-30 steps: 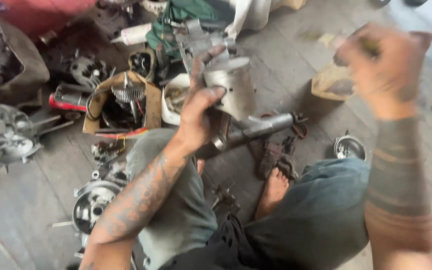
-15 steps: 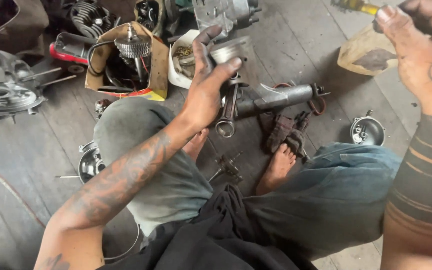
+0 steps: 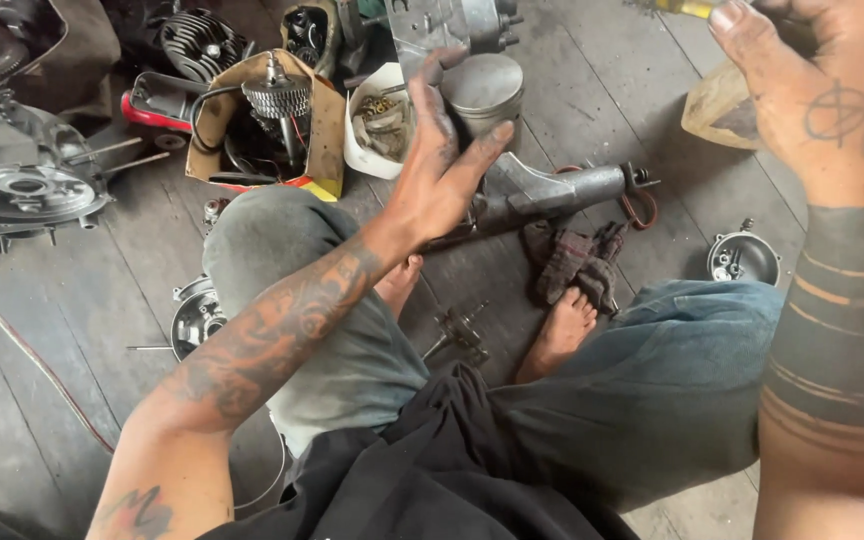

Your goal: The person sits on the floor and installs piston rings onto a piston by hand. They then use a brush to apply oil to the piston and a gear component before placing the gear into a box.

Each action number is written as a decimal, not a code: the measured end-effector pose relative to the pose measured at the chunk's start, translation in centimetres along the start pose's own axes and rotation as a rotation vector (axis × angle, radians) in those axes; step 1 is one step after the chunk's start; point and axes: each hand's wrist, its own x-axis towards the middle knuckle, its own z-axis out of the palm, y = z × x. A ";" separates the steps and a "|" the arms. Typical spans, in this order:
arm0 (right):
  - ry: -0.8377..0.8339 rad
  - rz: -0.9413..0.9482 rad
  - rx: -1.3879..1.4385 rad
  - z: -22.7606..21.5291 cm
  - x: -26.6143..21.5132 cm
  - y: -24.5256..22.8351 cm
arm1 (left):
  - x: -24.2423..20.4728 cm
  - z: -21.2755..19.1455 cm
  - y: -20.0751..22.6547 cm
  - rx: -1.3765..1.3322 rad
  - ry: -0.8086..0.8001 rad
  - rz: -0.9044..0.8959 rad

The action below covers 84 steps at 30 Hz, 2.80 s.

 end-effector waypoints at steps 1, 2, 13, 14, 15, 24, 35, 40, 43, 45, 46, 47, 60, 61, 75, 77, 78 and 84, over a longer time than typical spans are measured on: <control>-0.005 -0.016 0.003 0.0 0.2 -0.1 | 0.1 -0.5 0.2 0.105 -0.044 0.043; -0.008 -0.033 0.007 0.0 0.3 -0.1 | 0.2 -1.0 0.4 0.211 -0.087 0.087; 0.008 -0.132 -0.020 1.7 2.4 -0.7 | 2.9 -6.5 -1.2 0.366 0.009 0.206; 0.027 -0.123 -0.084 1.9 2.6 -0.2 | 3.5 -6.6 -1.8 0.371 0.097 0.191; 0.031 -0.130 -0.086 2.2 3.0 -0.2 | 3.9 -6.3 -2.6 0.372 0.099 0.199; 0.082 -0.106 -0.314 4.3 5.7 0.6 | 7.1 -1.9 -4.8 0.168 0.302 0.278; -0.069 0.116 -0.208 6.1 6.3 0.3 | 8.1 -5.6 -5.9 0.278 0.186 0.281; -0.048 0.158 -0.173 6.7 6.8 -0.1 | 8.3 -5.3 -6.8 0.226 0.248 0.347; -0.039 0.202 -0.074 7.4 7.0 -0.5 | 8.5 -5.0 -5.9 0.137 0.224 0.293; -0.048 0.228 -0.012 7.9 7.3 -0.5 | 8.6 -4.9 -5.4 0.061 0.192 0.235; -0.049 0.206 0.030 8.3 7.7 -0.5 | 8.8 -5.1 -5.5 0.127 0.174 0.203; -0.050 0.184 0.072 8.7 8.0 -0.4 | 9.0 -5.3 -5.6 0.193 0.155 0.171; 0.023 -0.185 -0.775 7.9 10.7 2.3 | 8.0 -4.3 -7.7 0.145 0.287 0.137; 0.008 -0.066 -0.534 8.4 10.5 0.9 | 7.9 -4.2 -7.6 0.103 0.290 0.148; -0.086 -0.192 -0.246 10.6 14.1 -1.1 | 8.5 -3.8 -7.5 0.022 0.330 0.052; -0.126 -0.141 -0.103 10.4 14.3 -0.7 | 8.4 -3.9 -7.0 -0.021 0.324 0.059; -0.119 -0.132 -0.096 10.4 14.0 0.3 | 8.3 -3.8 -6.9 -0.015 0.313 0.053; -0.072 -0.196 -0.317 10.1 13.9 0.6 | 8.1 -3.6 -6.9 -0.058 0.321 0.023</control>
